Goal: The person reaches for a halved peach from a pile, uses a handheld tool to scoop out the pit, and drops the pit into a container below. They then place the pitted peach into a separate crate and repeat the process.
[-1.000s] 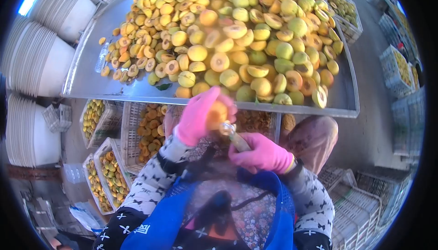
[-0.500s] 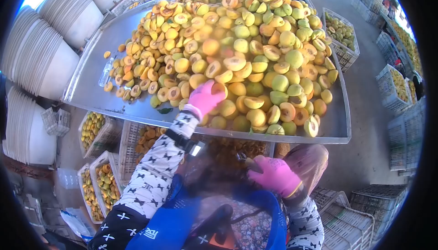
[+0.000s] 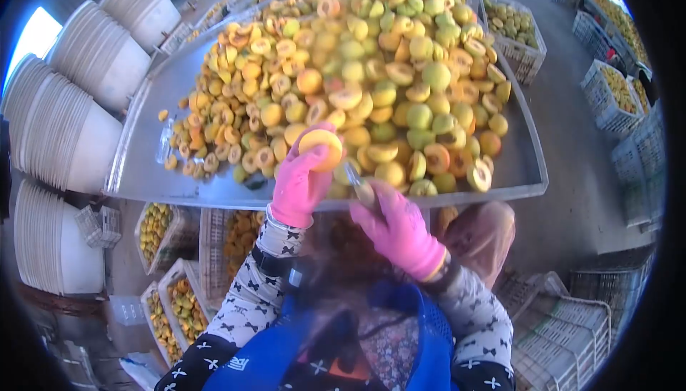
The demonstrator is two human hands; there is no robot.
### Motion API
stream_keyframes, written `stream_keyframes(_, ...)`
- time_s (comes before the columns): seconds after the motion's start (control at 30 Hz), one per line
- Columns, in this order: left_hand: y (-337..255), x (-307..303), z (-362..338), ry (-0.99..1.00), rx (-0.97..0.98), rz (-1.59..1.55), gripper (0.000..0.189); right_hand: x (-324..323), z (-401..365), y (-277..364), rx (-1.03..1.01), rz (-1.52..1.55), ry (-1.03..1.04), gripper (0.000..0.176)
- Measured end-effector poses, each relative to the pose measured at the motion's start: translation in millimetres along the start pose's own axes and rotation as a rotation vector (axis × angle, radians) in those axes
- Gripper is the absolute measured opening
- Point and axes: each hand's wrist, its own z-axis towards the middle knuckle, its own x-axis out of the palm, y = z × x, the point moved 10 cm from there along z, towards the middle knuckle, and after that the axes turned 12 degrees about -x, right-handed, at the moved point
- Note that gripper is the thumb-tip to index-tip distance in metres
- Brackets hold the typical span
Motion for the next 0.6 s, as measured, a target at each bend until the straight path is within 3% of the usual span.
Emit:
stream_keyframes(0.07,0,25,-12,0.085,-0.011,-0.109,0.04,7,5,1,-0.059,0.023,-0.056,0.037)
stream_keyframes(0.23,28,20,-18,0.058,-0.095,-0.35,0.03,22,-1,-8,-0.002,-0.144,0.109,0.039)
stream_keyframes(0.3,7,28,-27,0.007,0.096,0.13,0.031,21,1,-6,-0.02,-0.225,0.137,0.039)
stream_keyframes(0.37,-28,56,-47,-0.12,0.558,1.06,0.04,20,3,0,-0.041,-0.356,0.214,0.036)
stream_keyframes(0.5,-38,64,-54,-0.128,0.612,1.183,0.049,23,11,11,-0.102,-0.515,0.276,0.031)
stream_keyframes(0.6,-37,66,-59,-0.122,0.676,1.245,0.052,25,7,7,-0.061,-0.555,0.296,0.043)
